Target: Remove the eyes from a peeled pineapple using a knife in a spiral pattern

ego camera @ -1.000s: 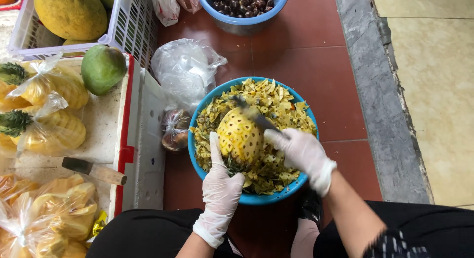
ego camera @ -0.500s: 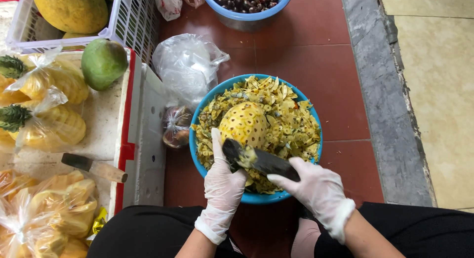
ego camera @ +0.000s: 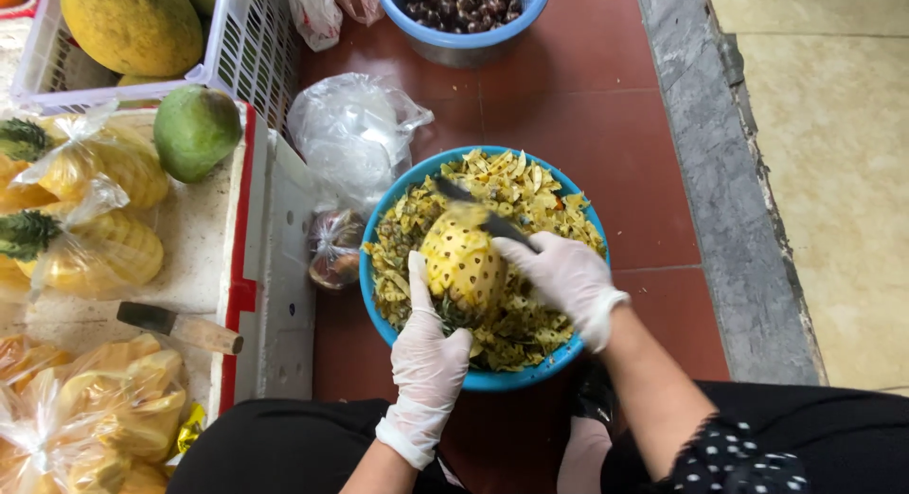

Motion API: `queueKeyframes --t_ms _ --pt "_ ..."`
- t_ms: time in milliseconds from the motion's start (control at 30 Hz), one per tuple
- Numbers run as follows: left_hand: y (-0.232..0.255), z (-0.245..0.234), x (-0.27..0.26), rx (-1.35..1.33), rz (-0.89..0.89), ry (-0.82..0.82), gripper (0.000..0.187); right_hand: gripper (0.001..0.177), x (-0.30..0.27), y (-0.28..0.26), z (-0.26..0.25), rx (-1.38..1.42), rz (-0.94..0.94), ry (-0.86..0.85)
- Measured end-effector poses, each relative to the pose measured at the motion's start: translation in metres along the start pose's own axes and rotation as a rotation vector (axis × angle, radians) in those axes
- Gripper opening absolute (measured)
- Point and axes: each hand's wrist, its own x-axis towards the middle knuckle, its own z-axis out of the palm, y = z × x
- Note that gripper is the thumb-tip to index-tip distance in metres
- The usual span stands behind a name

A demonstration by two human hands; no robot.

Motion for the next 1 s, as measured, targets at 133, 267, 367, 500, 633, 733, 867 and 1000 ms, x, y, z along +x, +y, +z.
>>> queueKeyframes --t_ms 133,267,367,500,633,733,867,1000 --pt "-0.004 -0.001 0.003 -0.219 -0.034 0.004 0.123 0.061 -0.026 0.014 -0.02 0.433 0.099 -0.125" --pt "-0.001 -0.007 0.005 -0.368 -0.084 -0.005 0.123 0.05 -0.056 0.046 0.004 0.24 0.076 -0.121" --pt "-0.001 -0.008 0.005 -0.454 -0.055 0.012 0.119 0.075 -0.052 0.063 0.027 -0.065 0.121 -0.11" --pt "0.001 -0.007 0.002 -0.367 -0.086 0.001 0.121 0.068 -0.045 0.044 0.02 -0.123 0.087 -0.038" --pt "-0.003 0.0 0.003 -0.248 -0.022 0.026 0.122 0.063 -0.036 0.016 -0.001 0.033 0.08 -0.073" --pt "-0.002 -0.001 0.0 -0.308 -0.038 0.031 0.121 0.057 -0.046 0.009 -0.012 0.106 0.101 -0.127" --pt "-0.006 -0.001 0.003 -0.293 -0.016 0.057 0.119 0.074 -0.049 0.04 0.01 -0.03 0.096 -0.07" --pt "-0.005 0.006 0.0 -0.295 0.029 0.054 0.118 0.068 -0.04 0.023 -0.002 -0.003 0.156 -0.08"
